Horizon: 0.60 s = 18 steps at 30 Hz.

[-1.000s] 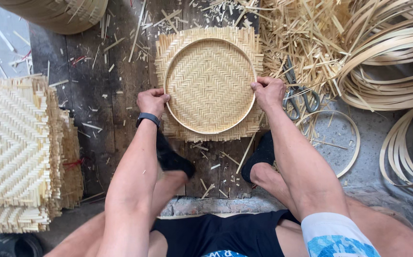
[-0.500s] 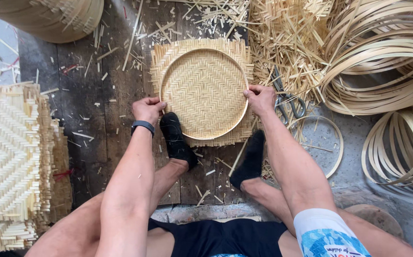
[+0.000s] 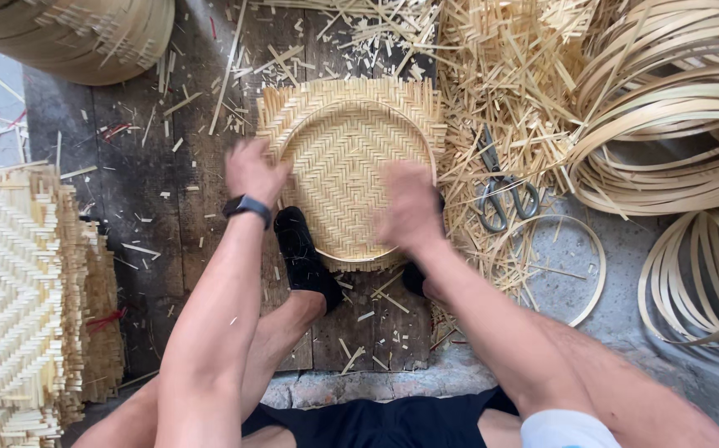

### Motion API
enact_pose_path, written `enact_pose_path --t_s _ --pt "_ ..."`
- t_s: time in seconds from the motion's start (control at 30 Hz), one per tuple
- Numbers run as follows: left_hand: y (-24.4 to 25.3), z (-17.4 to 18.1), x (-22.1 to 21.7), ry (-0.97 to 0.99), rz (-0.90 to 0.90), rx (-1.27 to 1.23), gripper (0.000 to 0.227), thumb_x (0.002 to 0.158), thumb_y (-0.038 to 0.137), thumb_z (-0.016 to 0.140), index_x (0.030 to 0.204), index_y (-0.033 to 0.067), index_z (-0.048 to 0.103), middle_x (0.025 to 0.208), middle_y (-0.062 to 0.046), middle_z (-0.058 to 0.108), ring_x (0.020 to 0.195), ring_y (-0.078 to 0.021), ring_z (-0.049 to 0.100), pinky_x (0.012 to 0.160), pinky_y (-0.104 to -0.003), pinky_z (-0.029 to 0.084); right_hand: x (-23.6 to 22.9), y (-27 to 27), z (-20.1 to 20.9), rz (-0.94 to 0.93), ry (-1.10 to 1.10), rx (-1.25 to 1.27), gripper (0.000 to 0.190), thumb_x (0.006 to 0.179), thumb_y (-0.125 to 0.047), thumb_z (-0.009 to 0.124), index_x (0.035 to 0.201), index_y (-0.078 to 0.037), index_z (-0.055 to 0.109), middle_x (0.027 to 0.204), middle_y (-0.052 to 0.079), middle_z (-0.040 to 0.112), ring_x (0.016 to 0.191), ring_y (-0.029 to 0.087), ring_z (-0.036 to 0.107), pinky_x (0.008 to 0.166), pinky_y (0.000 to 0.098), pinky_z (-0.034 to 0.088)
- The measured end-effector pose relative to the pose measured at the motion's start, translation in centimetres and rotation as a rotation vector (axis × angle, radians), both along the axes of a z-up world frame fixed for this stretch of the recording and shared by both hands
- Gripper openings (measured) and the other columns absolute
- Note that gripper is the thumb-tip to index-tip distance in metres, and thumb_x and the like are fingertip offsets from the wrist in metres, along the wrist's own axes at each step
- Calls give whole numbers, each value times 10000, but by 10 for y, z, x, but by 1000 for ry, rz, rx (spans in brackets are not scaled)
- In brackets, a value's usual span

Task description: The person positions a circular bamboo frame over a woven bamboo sheet, presses them together using a wooden form, and trims the excess material with scissors.

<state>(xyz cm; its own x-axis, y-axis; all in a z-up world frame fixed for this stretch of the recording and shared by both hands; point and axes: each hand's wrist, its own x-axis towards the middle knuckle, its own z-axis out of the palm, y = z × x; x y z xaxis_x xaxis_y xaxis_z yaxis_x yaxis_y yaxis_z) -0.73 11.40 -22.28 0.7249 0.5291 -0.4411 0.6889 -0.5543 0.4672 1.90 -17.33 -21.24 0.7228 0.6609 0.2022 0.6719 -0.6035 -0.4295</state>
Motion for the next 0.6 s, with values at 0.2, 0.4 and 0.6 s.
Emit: enact_pose_path --t_s 0.2,0.4,0.6 --pt "-37 -33 100 -481 -644 203 443 1019 547 543 1347 282 677 1542 -109 470 1410 -412 375 1150 -546 313 -90 53 -36 184 -90 -407 943 834 -529 687 1557 -26 349 1586 302 305 1486 506 229 1176 708 189" --pt "-39 -47 115 -111 -365 -78 358 974 613 454 1216 488 686 1532 128 541 1347 -199 566 996 -351 540 -89 52 -59 140 -105 -289 838 847 -452 697 1548 -79 430 1558 249 382 1462 425 332 1174 668 260" --pt "-34 -61 120 -269 -524 79 395 999 573 435 1180 403 742 1478 5 540 1262 -252 575 930 -371 524 3 47 -40 228 272 74 331 1047 -481 710 1229 -218 628 1275 75 660 1236 189 566 1087 405 477"
